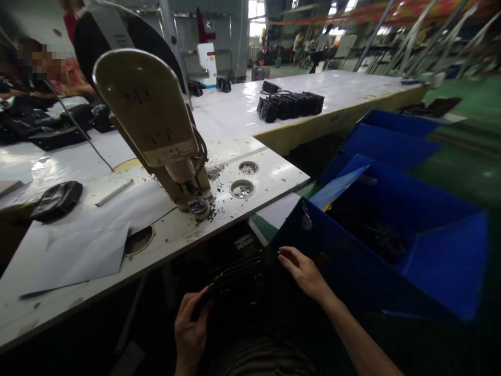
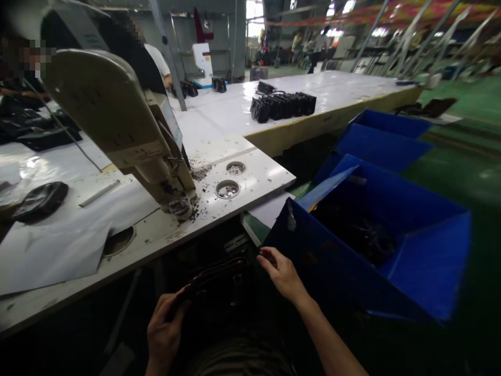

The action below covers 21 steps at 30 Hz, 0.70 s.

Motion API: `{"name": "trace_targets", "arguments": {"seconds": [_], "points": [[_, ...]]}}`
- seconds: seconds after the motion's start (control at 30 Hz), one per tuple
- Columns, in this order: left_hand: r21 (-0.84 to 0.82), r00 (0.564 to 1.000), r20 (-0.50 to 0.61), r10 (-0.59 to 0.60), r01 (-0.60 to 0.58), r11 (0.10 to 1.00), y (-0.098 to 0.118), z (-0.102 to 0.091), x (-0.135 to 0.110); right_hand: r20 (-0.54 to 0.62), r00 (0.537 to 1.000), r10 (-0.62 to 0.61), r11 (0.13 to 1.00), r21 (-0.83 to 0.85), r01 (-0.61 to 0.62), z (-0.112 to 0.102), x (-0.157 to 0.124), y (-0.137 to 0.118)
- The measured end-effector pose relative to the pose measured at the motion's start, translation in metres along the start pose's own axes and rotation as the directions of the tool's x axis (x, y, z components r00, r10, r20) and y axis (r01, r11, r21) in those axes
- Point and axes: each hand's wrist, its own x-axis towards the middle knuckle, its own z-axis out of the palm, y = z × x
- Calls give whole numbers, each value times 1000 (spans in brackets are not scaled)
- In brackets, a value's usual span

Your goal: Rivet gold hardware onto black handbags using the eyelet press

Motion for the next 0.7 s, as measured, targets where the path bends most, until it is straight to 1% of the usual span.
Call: {"name": "trace_targets", "arguments": {"seconds": [0.07,0.17,0.27,0.33,0.43,0.5,0.57,0.63,0.7], "points": [[-7,999,8,-47,47,999,-16,-4,-10,11,997,75,997,12,-75,7,-9,26],[0,990,60,-130,130,991,-36,-12,-20,62,994,87,996,21,-89,25,-16,45],[36,958,58,-281,279,960,-50,-21,-30,117,992,42,998,46,-48,43,-14,47],[49,924,62,-376,374,926,-59,-27,-37,136,991,9,998,56,-16,51,-9,44],[87,867,116,-485,478,874,-70,-36,-48,172,985,-12,998,62,1,57,-1,38],[108,827,146,-543,532,840,-74,-39,-53,211,977,-1,997,71,-14,61,4,35],[111,804,148,-575,565,818,-74,-41,-58,248,969,22,995,86,-45,66,7,33],[102,793,156,-589,581,808,-69,-41,-59,261,964,49,992,99,-77,71,10,33],[85,795,158,-586,580,810,-61,-41,-57,255,965,70,989,109,-101,76,12,33]]}}
